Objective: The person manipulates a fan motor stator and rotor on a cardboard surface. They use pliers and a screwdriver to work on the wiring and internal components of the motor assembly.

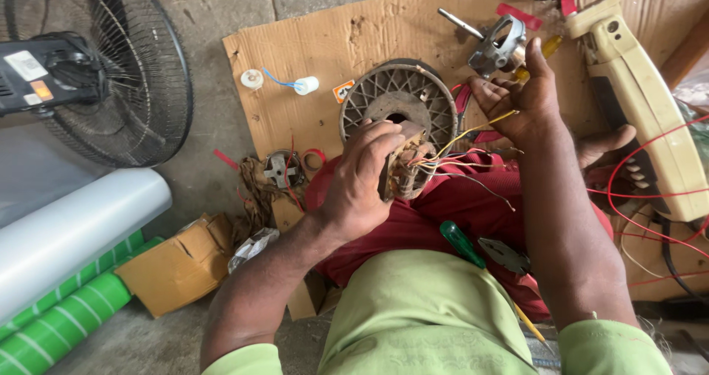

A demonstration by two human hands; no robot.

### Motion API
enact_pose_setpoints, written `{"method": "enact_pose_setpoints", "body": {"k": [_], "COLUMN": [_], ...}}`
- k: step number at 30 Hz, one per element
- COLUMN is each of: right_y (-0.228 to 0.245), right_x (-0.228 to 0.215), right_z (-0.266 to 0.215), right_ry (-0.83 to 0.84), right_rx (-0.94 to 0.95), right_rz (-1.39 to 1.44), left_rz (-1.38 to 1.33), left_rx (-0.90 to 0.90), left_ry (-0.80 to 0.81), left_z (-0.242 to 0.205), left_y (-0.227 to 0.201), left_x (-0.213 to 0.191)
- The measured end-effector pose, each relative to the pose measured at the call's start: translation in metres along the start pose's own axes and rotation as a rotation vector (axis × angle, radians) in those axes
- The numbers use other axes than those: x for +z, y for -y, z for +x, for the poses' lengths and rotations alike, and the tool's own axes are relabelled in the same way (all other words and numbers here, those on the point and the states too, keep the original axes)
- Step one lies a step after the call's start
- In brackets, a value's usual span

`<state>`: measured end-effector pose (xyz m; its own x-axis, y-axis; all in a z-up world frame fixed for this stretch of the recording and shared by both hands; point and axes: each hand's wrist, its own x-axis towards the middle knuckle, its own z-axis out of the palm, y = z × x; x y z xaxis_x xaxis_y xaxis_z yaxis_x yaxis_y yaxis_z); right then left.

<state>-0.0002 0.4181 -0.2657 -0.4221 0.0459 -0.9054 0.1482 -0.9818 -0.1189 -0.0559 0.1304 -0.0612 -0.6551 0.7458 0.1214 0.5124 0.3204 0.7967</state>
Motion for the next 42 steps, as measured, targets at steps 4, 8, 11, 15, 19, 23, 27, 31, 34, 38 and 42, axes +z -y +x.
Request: {"method": "enact_pose_setpoints", "body": {"k": [4, 8, 11, 15, 19, 23, 27, 31, 34, 38, 42], "right_y": [0.002, 0.004, 0.0, 0.0, 0.016, 0.042, 0.057, 0.044, 0.024, 0.009, 0.012], "right_x": [-0.017, -0.026, -0.026, -0.029, -0.029, -0.039, -0.054, -0.046, -0.026, -0.014, -0.031], "right_z": [-0.015, -0.031, -0.039, -0.037, -0.048, -0.086, -0.099, -0.054, -0.021, 0.009, 0.02], "right_ry": [-0.084, -0.208, -0.39, -0.361, -0.404, -0.237, -0.246, -0.255, -0.468, -0.718, -0.698], "right_rx": [-0.058, -0.16, -0.162, -0.194, -0.315, -0.712, -0.792, -0.453, -0.331, -0.457, -0.448], "right_rz": [-0.182, -0.658, -1.003, -1.162, -1.023, -0.792, -0.823, -0.928, -1.23, -1.467, -1.252], "left_rz": [-0.055, -0.083, -0.083, -0.092, -0.073, -0.093, -0.082, -0.063, -0.041, -0.013, -0.001], "left_rx": [0.026, 0.04, 0.061, 0.063, 0.041, 0.037, 0.02, 0.013, -0.007, -0.034, -0.044], "left_ry": [-0.06, -0.078, -0.088, -0.085, -0.076, -0.073, -0.053, -0.063, -0.067, -0.062, -0.04], "left_z": [-0.008, -0.012, -0.013, -0.017, -0.016, -0.013, -0.009, -0.007, -0.007, -0.004, -0.004], "left_y": [0.008, 0.012, 0.015, 0.017, 0.017, 0.015, 0.013, 0.009, 0.007, 0.003, 0.005], "left_x": [0.003, 0.004, 0.004, 0.002, 0.003, 0.003, 0.004, 0.005, 0.006, 0.006, 0.006]}}
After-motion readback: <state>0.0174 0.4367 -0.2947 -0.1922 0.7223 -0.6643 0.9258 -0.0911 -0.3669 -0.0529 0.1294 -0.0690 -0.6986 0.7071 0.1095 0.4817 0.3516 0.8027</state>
